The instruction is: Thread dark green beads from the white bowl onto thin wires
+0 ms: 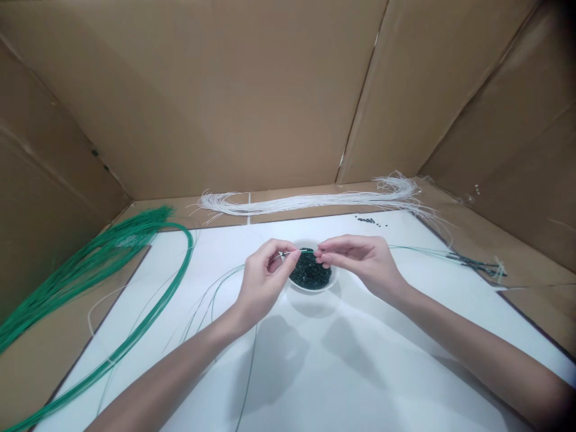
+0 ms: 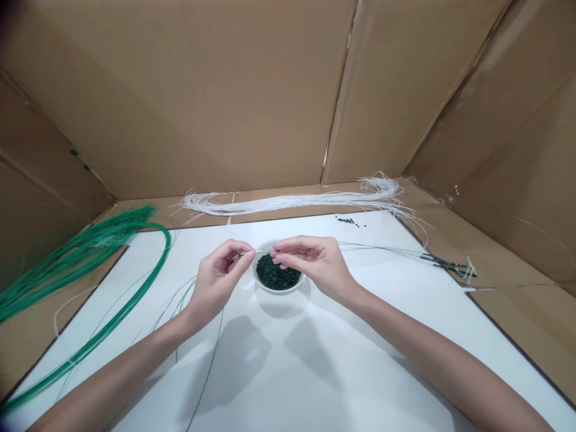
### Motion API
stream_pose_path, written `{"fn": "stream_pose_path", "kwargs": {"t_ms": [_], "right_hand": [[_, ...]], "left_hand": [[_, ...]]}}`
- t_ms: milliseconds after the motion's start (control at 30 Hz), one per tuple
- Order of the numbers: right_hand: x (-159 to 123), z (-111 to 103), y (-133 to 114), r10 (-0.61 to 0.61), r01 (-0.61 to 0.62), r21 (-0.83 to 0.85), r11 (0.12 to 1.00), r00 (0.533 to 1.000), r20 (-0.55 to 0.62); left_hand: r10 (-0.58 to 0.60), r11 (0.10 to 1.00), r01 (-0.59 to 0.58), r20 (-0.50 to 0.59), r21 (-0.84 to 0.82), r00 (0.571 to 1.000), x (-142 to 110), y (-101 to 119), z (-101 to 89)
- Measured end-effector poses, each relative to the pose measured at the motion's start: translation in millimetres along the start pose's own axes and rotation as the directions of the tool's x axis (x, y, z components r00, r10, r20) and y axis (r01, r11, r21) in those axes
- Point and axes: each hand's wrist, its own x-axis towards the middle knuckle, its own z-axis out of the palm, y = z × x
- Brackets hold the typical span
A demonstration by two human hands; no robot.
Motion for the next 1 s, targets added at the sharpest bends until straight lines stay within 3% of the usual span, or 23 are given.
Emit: {"fn": "stream_pose_path", "kwargs": {"t_ms": [300,600,1000], "right_hand": [[-2.6,1.3,-4.4,0.013,-0.015,0.046,0.999,0.999,0.045],[-4.1,3.7,-5.0,0.006,-0.005,0.055,0.998,1.0,-0.016],[-4.2,3.8,-3.1,0.02,-0.019,0.097,0.995,1.0,-0.013]], "left_hand": [[0.12,0.991,-0.119,-0.011,0.054,0.993,-4.7,7.3,0.0],[0.141,0.988,-0.14,-0.012,0.062,0.99,-6.0,10.3,-0.4],[0.157,0.983,-0.157,0.005,0.1,0.988,-8.5,12.0,0.7]]}}
